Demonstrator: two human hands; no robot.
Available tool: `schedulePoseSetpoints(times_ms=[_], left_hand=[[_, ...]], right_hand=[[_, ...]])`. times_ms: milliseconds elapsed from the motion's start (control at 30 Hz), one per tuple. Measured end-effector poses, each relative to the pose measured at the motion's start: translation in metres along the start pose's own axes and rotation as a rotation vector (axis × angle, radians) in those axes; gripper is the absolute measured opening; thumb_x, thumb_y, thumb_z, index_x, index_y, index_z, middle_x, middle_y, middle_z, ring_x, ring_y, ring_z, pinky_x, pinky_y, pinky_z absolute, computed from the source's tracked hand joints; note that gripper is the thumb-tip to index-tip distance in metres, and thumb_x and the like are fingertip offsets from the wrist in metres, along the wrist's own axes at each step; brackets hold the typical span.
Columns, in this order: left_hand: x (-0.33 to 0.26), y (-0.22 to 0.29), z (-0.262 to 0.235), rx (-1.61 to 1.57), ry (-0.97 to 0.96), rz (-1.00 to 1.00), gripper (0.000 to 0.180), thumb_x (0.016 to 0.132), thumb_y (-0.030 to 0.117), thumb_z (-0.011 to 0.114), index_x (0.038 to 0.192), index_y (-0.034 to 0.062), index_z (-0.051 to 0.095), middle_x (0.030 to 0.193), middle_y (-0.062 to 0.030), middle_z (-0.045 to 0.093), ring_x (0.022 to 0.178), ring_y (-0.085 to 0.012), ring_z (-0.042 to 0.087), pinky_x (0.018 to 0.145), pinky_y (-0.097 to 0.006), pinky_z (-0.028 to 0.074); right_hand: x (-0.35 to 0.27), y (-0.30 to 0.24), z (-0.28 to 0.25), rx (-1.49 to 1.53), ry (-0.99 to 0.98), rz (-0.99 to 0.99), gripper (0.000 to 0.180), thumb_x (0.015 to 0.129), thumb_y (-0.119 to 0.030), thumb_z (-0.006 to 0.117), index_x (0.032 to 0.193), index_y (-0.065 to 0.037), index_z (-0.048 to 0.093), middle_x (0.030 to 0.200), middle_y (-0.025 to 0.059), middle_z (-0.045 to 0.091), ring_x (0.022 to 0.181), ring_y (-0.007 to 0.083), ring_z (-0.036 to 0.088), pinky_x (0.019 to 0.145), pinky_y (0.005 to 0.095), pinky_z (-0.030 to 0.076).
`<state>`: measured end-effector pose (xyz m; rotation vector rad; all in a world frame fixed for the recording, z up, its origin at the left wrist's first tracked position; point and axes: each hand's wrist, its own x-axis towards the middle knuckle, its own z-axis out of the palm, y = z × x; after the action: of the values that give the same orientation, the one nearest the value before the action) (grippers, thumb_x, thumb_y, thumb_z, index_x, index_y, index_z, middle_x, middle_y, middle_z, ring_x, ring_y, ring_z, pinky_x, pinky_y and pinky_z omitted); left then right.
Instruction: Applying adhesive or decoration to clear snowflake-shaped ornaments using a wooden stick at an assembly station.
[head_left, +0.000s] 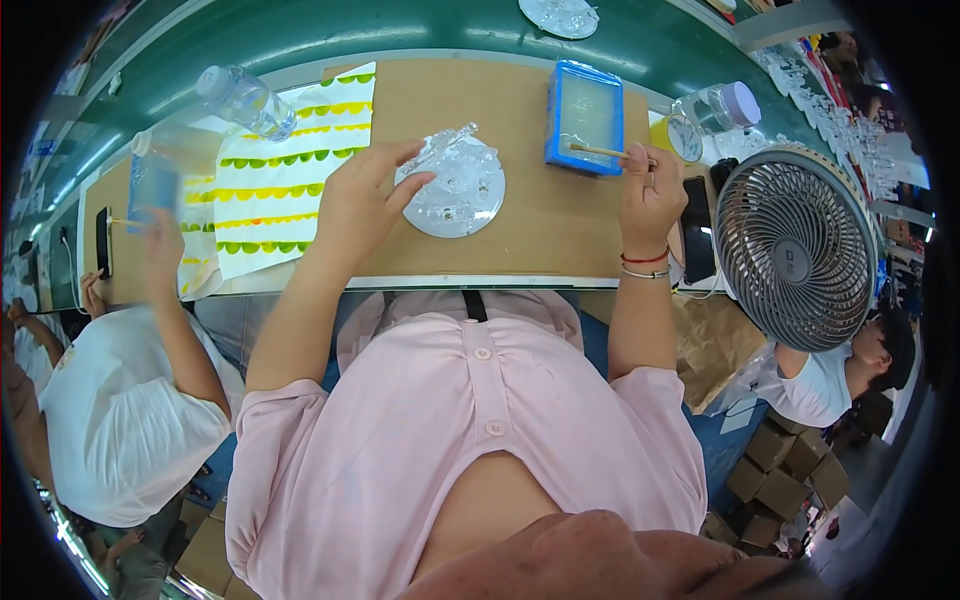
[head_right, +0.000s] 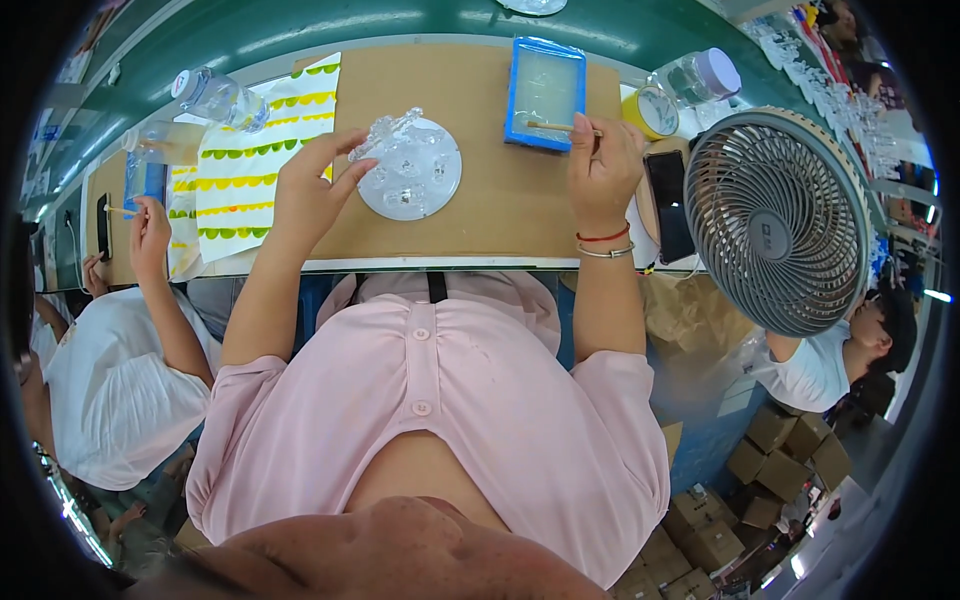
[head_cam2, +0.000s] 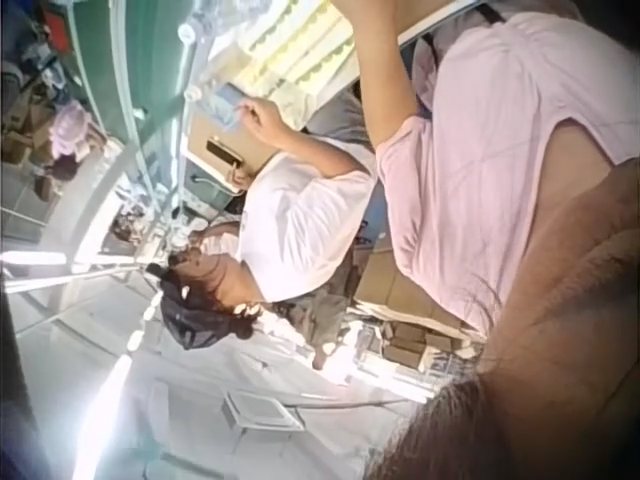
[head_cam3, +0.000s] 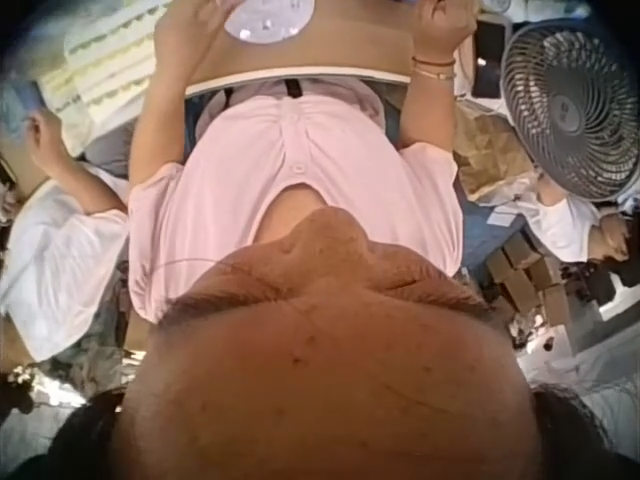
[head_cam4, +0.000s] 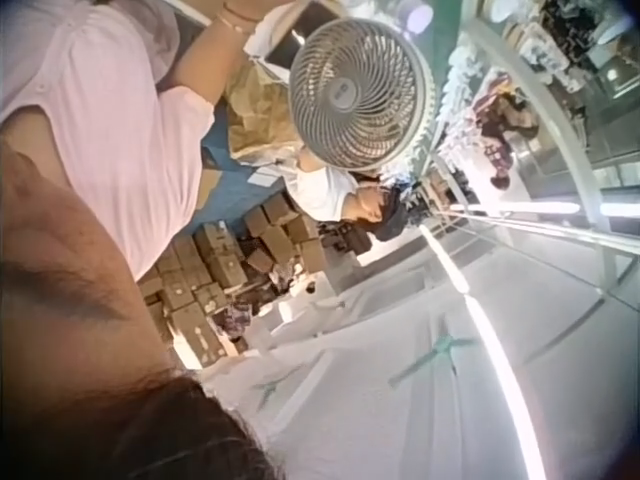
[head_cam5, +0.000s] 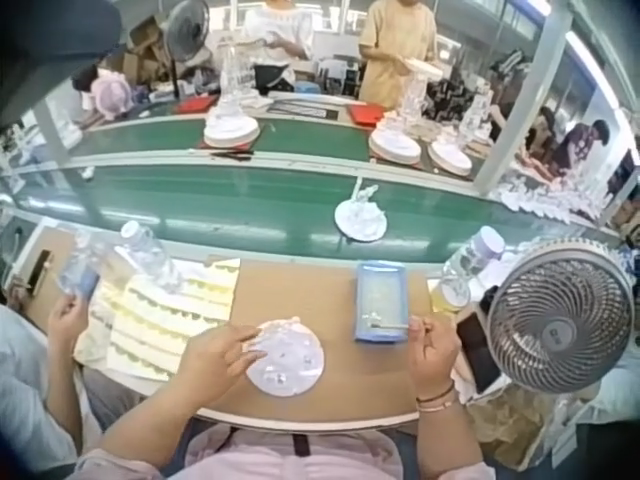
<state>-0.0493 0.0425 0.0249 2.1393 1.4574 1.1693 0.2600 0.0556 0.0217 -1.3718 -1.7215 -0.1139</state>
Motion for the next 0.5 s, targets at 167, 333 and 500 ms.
schedulePoseSetpoints(times_ms=[167, 333, 500], left_hand=[[0.001, -0.005, 0.014, 0.0, -0.031, 0.005, 0.017, 0.079, 0.009, 0.072, 0.095, 0.006, 0.069, 0.094, -0.0094, 0.069, 0.079, -0.0267, 0.066, 0.067, -0.033, 0.053], [-0.004, 0.008, 0.027, -0.083, -0.096, -0.008, 0.012, 0.081, 0.011, 0.071, 0.092, 0.006, 0.069, 0.093, -0.0081, 0.069, 0.079, -0.0259, 0.066, 0.067, -0.034, 0.053], [-0.007, 0.003, 0.011, -0.149, -0.014, -0.033, 0.013, 0.085, 0.012, 0.068, 0.095, 0.0035, 0.069, 0.094, -0.0093, 0.069, 0.086, -0.024, 0.066, 0.074, -0.031, 0.051]], right_hand=[[-0.001, 0.002, -0.002, -0.037, 0.007, -0.057, 0.02, 0.095, -0.019, 0.059, 0.088, 0.0, 0.062, 0.073, 0.0075, 0.065, 0.073, 0.019, 0.059, 0.068, 0.0298, 0.046], [0.0, 0.003, -0.002, -0.009, -0.036, -0.103, 0.021, 0.096, -0.019, 0.055, 0.088, 0.0, 0.061, 0.076, 0.0085, 0.065, 0.076, 0.0224, 0.058, 0.071, 0.0321, 0.046], [0.002, 0.004, -0.006, 0.005, -0.064, -0.141, 0.02, 0.097, -0.017, 0.054, 0.088, -0.001, 0.061, 0.076, 0.0082, 0.065, 0.075, 0.0235, 0.057, 0.071, 0.0326, 0.045]])
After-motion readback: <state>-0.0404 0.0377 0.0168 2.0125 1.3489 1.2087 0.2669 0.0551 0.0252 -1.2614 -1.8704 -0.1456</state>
